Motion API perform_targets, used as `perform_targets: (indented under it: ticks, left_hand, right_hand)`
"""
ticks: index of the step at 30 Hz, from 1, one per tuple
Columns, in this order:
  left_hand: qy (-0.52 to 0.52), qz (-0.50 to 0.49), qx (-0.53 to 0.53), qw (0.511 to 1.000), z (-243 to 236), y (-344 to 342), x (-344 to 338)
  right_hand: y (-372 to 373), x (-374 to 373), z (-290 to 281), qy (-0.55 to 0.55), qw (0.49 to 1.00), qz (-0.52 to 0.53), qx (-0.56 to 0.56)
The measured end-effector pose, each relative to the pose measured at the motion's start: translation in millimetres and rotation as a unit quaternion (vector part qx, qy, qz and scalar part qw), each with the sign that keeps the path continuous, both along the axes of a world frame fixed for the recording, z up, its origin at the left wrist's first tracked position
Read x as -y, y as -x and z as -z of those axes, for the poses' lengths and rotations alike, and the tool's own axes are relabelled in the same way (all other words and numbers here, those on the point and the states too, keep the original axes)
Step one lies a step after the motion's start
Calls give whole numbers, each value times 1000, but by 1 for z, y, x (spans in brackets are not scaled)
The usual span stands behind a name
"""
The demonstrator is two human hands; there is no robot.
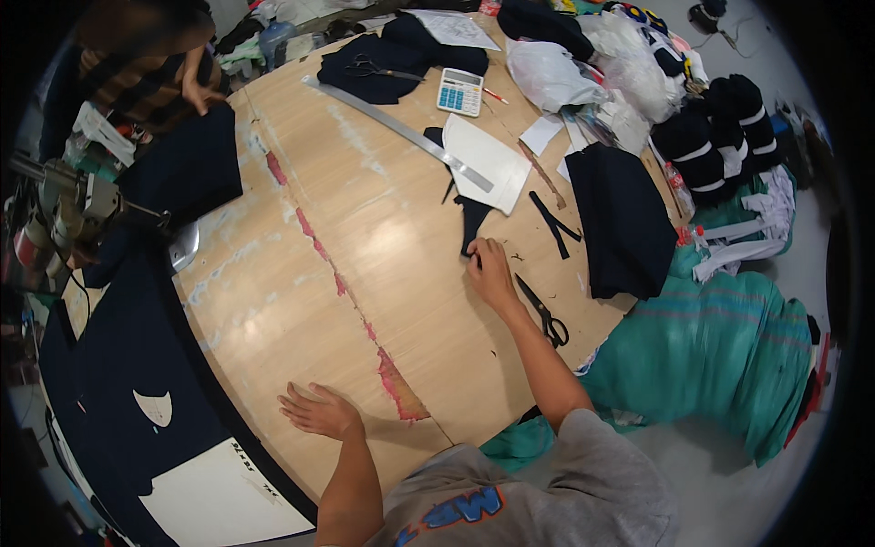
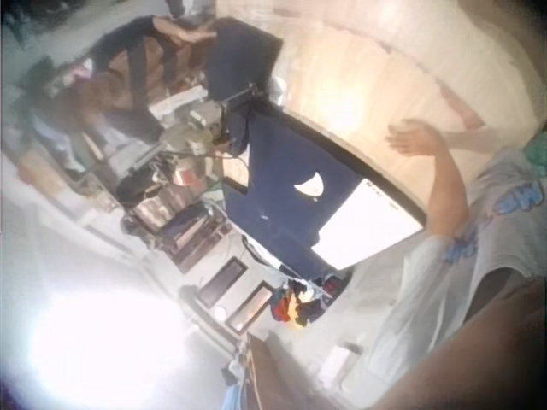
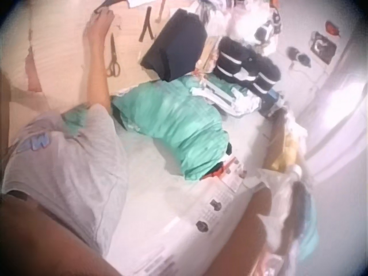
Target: The person handles dark fabric pieces on a worktable, aligns them with paper patterns, and uses scissors to trim edges. A coworker operates a sewing machine nearby. The person repeatedly folds, aligns, and cuts fabric pieces, then places them into a green sack.
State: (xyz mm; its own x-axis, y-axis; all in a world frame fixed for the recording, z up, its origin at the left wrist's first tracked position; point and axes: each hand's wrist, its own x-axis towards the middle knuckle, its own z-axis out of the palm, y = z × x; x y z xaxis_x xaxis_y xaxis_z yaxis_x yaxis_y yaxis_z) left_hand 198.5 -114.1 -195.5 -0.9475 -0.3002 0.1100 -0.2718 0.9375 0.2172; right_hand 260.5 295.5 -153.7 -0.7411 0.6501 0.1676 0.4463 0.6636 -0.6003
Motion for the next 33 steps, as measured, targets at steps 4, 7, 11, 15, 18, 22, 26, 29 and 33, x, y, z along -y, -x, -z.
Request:
perform_targets:
  ticks: [4,7,11,15,18,22,26,29,33]
  left_hand:
    - [-9,9,-5,1000,-1,0,2]
    - [-12,10,-18,1000,3,-2,5]
    - [21,6,-22,1000,11,-2,7]
    - [35,16,-21,999,17,-3,3]
    - [40,3,-26,999,15,0,9]
    - [35,-3,-25,999,16,0,11]
    - [5,8,-7,1000,6,-3,0]
    - [10,-3,-5,1000,2,1,4]
    - [14,-1,4,1000,1,0,6]
  right_hand:
    - [-40,10,-62,190,944,155,-222]
    - [-82,-20,-129,204,867,249,-380]
    - [-113,-73,-155,228,801,265,-486]
    - [-131,-139,-90,109,867,337,-350]
    - [-105,-144,-41,25,971,192,-138]
    - [-88,-132,20,-116,941,241,207]
    - [-97,-144,38,-65,946,272,166]
    - [-45,-96,16,-33,981,192,11]
    - [18,-33,-8,-29,999,32,-33]
